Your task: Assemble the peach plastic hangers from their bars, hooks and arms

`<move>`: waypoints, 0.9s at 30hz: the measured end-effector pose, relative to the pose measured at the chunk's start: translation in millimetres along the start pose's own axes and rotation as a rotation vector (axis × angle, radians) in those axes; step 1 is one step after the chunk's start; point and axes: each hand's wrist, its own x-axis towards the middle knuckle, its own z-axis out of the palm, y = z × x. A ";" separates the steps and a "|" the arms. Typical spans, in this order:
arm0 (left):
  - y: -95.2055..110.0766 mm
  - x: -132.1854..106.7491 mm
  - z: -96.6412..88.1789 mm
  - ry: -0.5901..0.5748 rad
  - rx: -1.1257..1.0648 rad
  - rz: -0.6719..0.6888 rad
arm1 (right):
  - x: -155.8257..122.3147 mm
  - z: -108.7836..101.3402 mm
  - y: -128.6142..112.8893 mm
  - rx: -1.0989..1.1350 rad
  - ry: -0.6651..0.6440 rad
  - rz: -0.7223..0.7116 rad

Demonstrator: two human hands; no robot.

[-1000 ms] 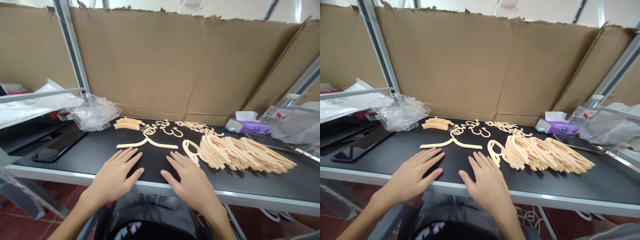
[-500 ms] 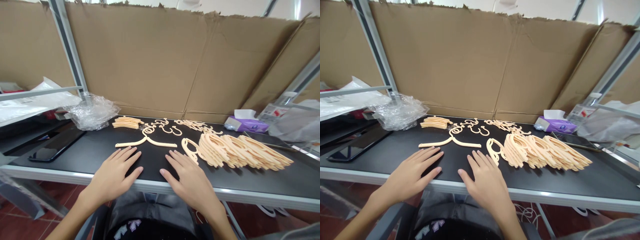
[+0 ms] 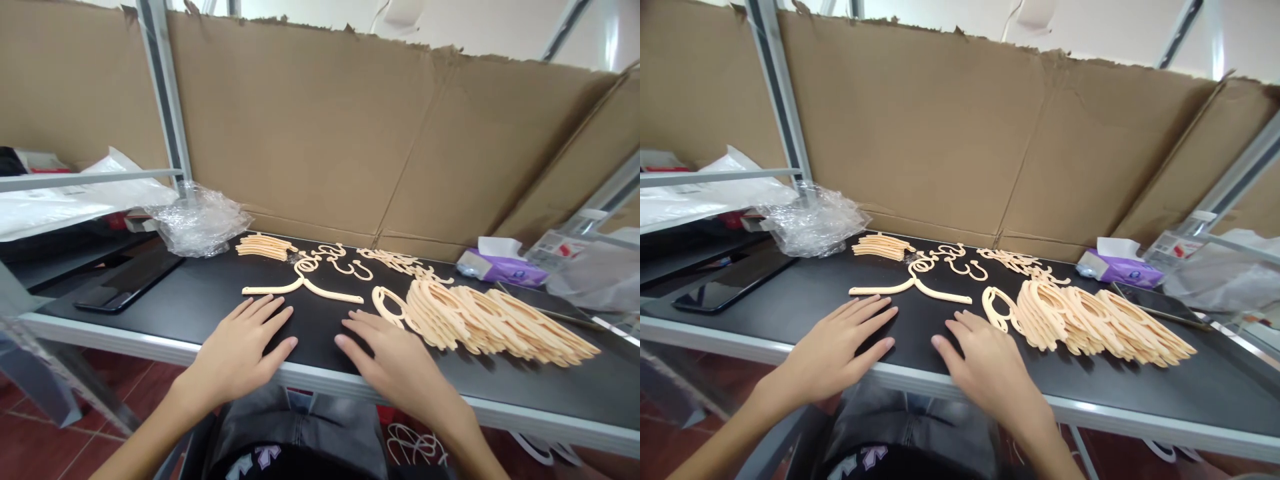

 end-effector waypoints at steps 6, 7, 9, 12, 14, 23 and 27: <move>2.0 0.2 -2.0 -0.016 0.006 -0.006 | 71.4 -42.6 10.0 -0.134 -0.018 0.090; 2.1 0.3 -2.4 -0.022 0.008 -0.004 | 86.0 -44.1 15.1 -0.198 -0.028 0.118; 2.3 0.7 -3.2 -0.032 0.007 -0.001 | 111.5 -40.8 27.7 -0.322 -0.069 0.204; 2.7 1.3 -4.4 -0.046 0.004 -0.008 | 133.2 -25.9 46.9 -0.409 -0.183 0.277; 2.7 1.5 -4.6 -0.059 0.002 -0.012 | 136.5 -16.2 55.0 -0.420 -0.243 0.283; 1.1 1.6 -3.2 -0.074 0.003 -0.009 | 130.4 -9.9 58.1 -0.413 -0.308 0.261; 0.3 1.6 -3.3 -0.077 0.018 -0.004 | 129.8 -9.9 60.8 -0.401 -0.222 0.250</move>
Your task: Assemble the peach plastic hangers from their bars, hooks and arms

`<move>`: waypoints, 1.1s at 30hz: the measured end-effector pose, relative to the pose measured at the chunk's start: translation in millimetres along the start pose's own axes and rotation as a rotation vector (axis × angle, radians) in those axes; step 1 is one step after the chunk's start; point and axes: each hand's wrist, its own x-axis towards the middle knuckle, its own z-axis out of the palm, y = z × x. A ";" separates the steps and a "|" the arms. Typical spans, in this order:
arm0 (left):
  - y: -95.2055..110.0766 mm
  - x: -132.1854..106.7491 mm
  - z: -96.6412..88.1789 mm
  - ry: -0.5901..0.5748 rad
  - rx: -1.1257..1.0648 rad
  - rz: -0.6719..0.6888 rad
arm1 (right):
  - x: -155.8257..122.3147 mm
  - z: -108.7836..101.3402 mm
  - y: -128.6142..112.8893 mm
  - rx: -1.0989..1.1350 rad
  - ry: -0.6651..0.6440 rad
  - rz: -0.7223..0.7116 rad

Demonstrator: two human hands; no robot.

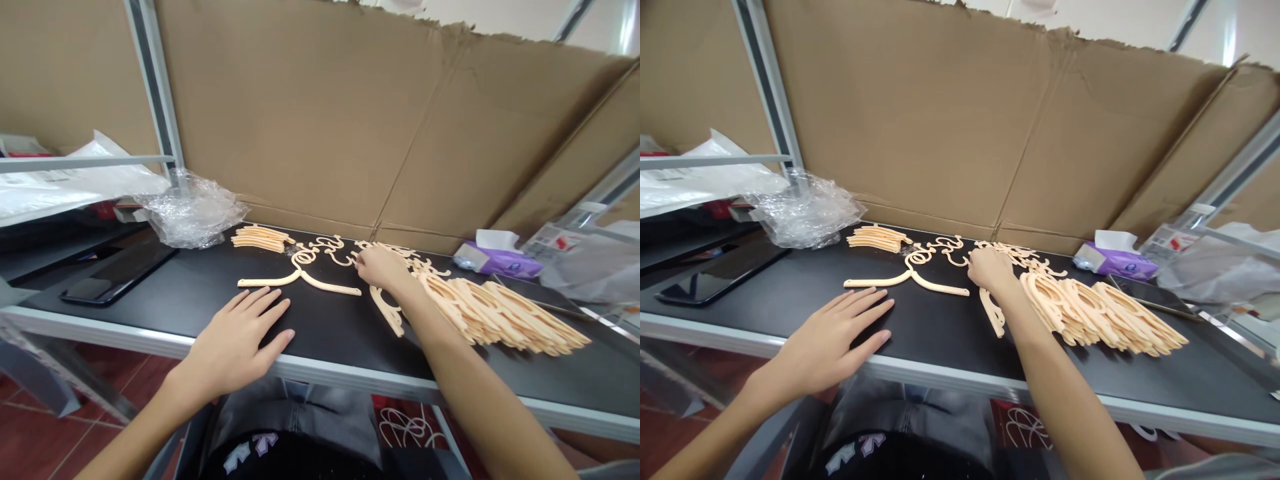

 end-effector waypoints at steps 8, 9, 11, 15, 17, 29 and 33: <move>0.3 0.5 0.0 0.007 -0.019 -0.002 | -1.8 0.0 -1.0 0.054 0.061 -0.002; 0.4 0.6 0.0 0.009 -0.022 -0.003 | -1.6 0.5 -0.9 0.049 0.045 0.002; 0.4 0.5 0.1 0.015 -0.033 -0.005 | -1.2 1.8 -0.6 0.043 0.017 0.008; 0.2 0.6 0.0 0.026 -0.042 -0.007 | -1.3 2.0 -1.5 0.057 0.012 0.002; 0.1 0.7 0.0 0.022 -0.034 -0.003 | -1.7 0.3 -1.8 0.063 0.025 0.002; 1.6 0.0 0.1 0.012 -0.043 -0.011 | 14.1 10.1 21.6 -0.032 -0.086 0.186; 1.4 -0.5 -0.7 0.008 -0.047 -0.013 | 17.5 12.0 19.8 -0.006 -0.220 0.167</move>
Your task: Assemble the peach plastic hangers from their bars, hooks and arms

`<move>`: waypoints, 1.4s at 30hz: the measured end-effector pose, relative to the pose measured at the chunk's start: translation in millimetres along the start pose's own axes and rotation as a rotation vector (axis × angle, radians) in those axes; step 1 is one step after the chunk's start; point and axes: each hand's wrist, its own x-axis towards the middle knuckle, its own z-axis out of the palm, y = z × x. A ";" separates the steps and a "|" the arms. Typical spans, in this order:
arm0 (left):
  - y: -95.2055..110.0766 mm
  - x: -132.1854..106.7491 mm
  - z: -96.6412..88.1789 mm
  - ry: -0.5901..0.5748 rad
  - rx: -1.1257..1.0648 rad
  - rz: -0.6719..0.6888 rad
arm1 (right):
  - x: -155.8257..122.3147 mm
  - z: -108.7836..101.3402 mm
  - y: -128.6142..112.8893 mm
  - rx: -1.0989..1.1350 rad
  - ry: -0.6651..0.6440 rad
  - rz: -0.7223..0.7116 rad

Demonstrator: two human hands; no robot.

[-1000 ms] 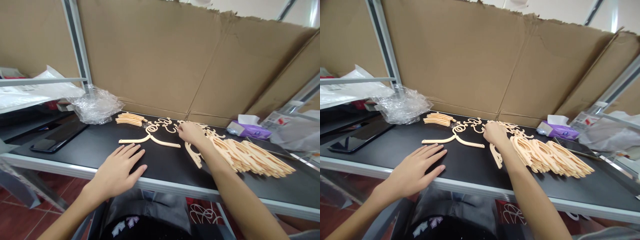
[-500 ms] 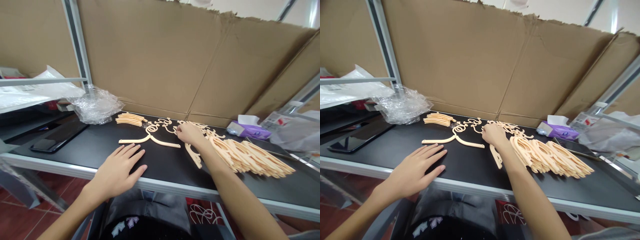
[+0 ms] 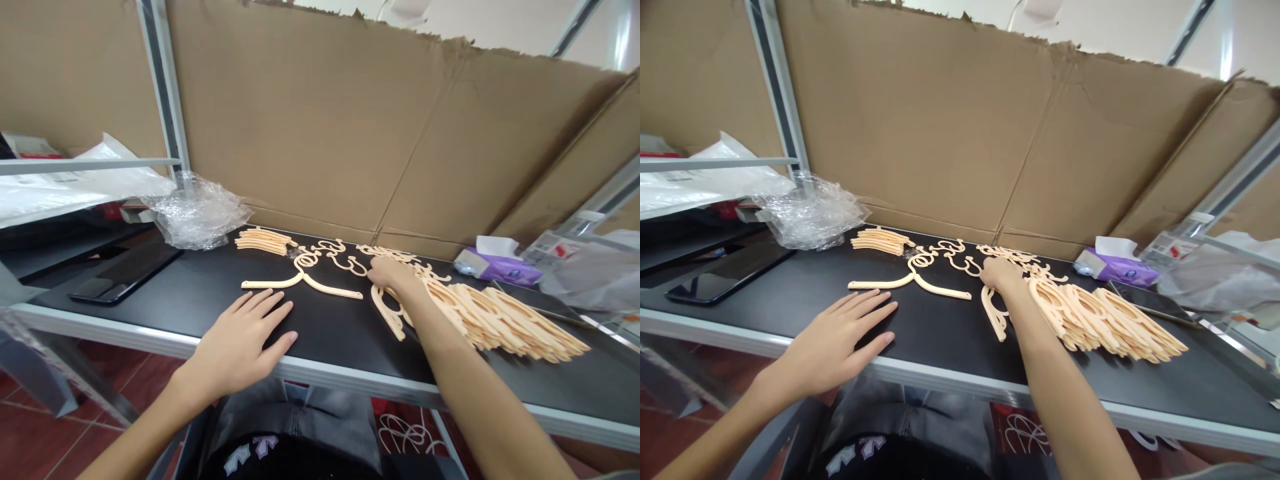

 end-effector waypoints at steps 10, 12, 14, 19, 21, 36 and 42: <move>1.6 0.0 -0.8 0.015 -0.025 -0.007 | 29.9 7.3 8.9 0.060 0.102 0.020; 2.0 0.3 -1.1 0.016 -0.023 -0.006 | 40.0 5.7 7.2 0.056 0.116 -0.003; 2.7 0.4 -2.1 0.011 -0.020 -0.006 | 49.0 4.0 3.9 0.047 0.133 -0.018; 4.1 0.3 -4.4 -0.015 0.003 -0.008 | 65.6 2.7 -3.2 0.024 0.102 -0.039; 4.0 0.3 -4.0 -0.015 0.007 -0.009 | 68.7 3.2 -4.3 0.016 0.090 -0.043; 2.8 -0.1 -2.8 0.009 -0.010 -0.002 | 52.6 2.0 -3.9 0.026 0.519 -0.239; 0.3 9.9 -9.5 0.142 -0.125 0.062 | 17.4 -16.0 -6.5 0.539 0.732 -0.307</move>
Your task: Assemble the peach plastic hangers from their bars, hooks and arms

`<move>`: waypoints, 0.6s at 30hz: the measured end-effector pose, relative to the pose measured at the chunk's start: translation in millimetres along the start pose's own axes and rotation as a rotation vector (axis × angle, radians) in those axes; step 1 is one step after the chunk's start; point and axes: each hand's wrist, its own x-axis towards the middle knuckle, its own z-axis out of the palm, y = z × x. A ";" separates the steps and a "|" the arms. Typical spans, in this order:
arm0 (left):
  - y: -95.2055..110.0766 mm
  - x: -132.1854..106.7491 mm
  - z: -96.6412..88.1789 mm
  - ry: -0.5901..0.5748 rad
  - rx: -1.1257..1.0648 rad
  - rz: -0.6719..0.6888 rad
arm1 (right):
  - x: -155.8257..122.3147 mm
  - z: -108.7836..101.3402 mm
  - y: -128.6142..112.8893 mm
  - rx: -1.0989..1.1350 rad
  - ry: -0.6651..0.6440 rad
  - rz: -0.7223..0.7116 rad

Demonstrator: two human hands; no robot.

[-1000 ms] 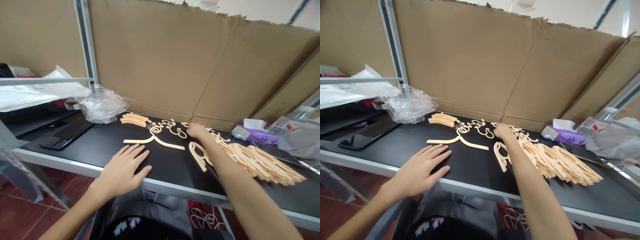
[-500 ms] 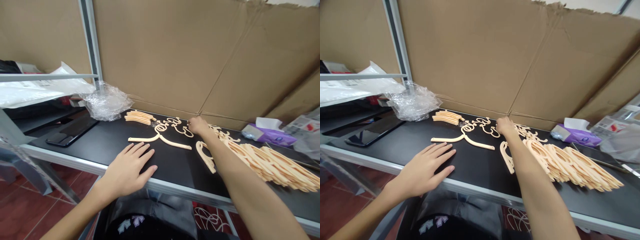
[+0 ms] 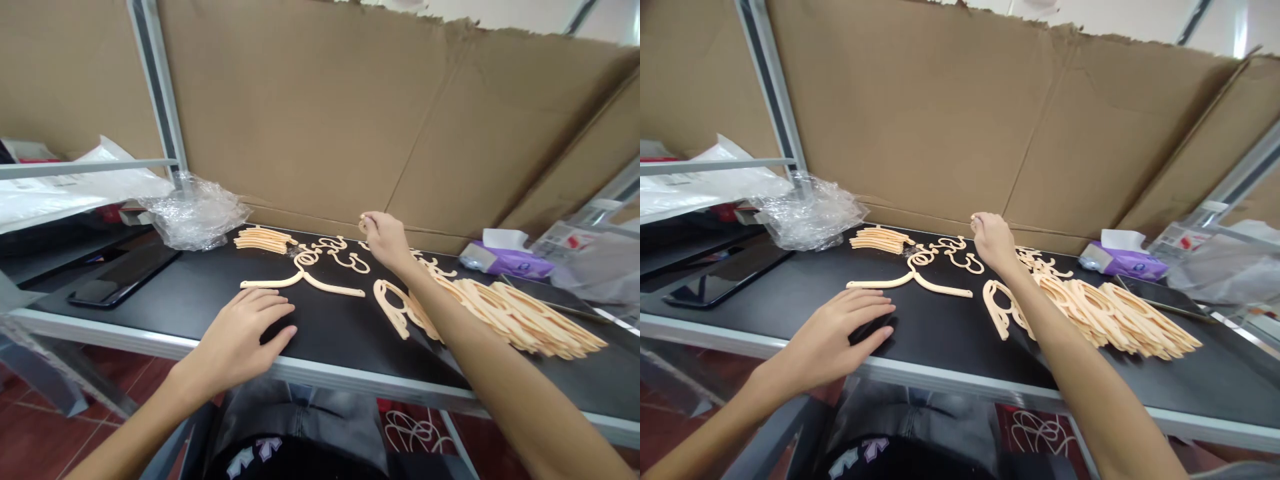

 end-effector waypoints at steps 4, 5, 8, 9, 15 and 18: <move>6.1 34.4 -8.0 -0.049 -0.012 0.121 | -26.7 -11.0 -13.4 0.245 -0.007 0.065; 7.9 46.7 -7.6 -0.089 -0.018 0.161 | -31.8 -12.9 -16.0 0.276 -0.017 0.060; 11.0 86.8 4.2 -0.185 -0.041 0.232 | -38.7 -17.6 -21.6 0.315 -0.047 0.036; 11.3 99.4 11.2 -0.193 -0.032 0.254 | -38.8 -18.9 -22.5 0.317 -0.056 0.031; 8.7 137.5 53.3 -0.305 -0.042 0.337 | -37.5 -21.2 -18.7 0.347 -0.121 0.014; 5.4 133.5 59.1 -0.272 -0.073 0.320 | -39.5 -19.9 -16.7 0.459 -0.175 0.029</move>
